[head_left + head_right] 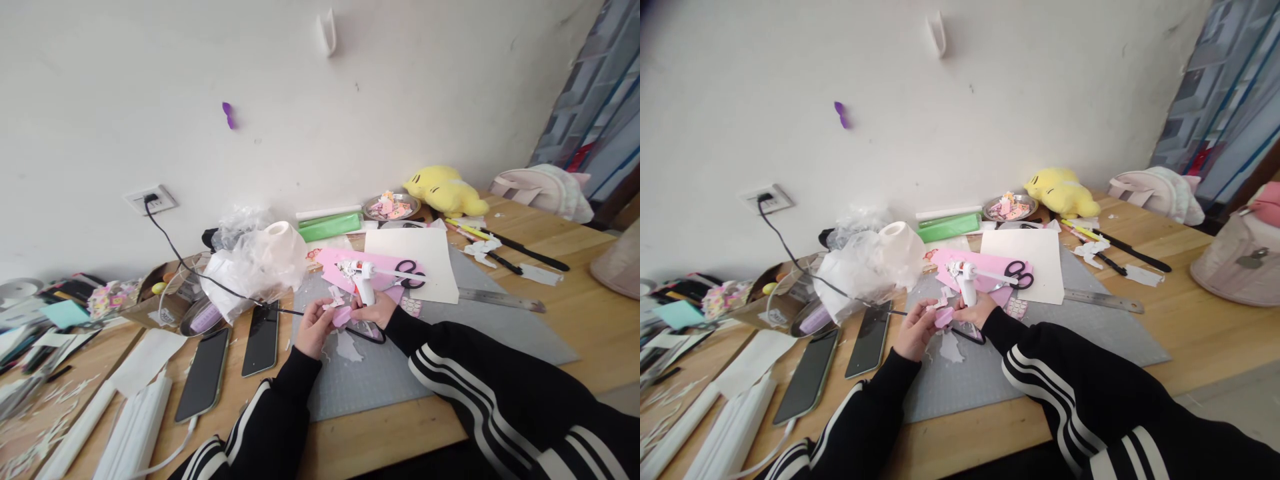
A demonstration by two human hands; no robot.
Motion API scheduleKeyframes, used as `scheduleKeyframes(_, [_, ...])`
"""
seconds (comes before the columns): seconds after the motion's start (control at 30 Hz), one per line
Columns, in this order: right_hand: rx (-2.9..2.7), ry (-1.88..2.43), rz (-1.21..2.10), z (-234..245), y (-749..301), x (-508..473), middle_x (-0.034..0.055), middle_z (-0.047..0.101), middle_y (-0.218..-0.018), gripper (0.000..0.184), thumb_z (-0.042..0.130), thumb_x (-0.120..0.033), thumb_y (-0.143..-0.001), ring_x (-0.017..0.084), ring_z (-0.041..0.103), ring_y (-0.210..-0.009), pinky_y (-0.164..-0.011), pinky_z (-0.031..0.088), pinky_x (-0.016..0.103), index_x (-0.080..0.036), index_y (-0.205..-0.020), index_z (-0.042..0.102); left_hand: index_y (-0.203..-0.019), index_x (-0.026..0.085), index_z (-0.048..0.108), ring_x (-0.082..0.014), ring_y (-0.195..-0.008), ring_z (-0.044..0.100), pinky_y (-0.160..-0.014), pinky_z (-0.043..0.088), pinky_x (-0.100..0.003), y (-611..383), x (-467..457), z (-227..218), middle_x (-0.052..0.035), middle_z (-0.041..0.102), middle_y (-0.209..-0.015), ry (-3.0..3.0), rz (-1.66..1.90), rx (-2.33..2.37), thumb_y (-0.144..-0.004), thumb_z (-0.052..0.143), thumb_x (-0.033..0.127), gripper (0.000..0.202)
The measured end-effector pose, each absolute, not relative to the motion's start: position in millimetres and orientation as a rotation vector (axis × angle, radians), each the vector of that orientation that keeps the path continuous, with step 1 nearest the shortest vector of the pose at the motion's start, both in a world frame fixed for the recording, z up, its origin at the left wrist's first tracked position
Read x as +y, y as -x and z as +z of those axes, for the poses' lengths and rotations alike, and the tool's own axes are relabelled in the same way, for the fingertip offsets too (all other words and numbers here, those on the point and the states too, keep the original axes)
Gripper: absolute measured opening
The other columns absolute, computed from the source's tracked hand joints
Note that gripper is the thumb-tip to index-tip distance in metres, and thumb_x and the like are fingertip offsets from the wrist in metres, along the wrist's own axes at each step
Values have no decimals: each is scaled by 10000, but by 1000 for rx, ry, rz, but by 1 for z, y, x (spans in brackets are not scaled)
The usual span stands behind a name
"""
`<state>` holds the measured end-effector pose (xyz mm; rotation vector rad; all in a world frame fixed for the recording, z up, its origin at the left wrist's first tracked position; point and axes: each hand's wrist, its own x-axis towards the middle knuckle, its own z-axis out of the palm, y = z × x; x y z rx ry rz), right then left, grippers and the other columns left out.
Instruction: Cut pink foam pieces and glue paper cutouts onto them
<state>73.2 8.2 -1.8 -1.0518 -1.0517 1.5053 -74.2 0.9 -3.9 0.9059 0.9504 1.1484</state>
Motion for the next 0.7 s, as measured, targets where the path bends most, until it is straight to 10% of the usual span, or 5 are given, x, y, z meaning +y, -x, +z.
scheduleKeyframes(0.7, [-1086, 1078, 1483, -6, -73, 9, -60, 497, -477, 284, 677, -156, -370, 79, 458, -453, -492, 387, 241, -164, -453, 405, -955, 182, 458, -92, -505, 528, -507, 399, -200, 75, 1, -3, 27, 602, -614, -998, 1186, 899, -483, 719, 159, 539])
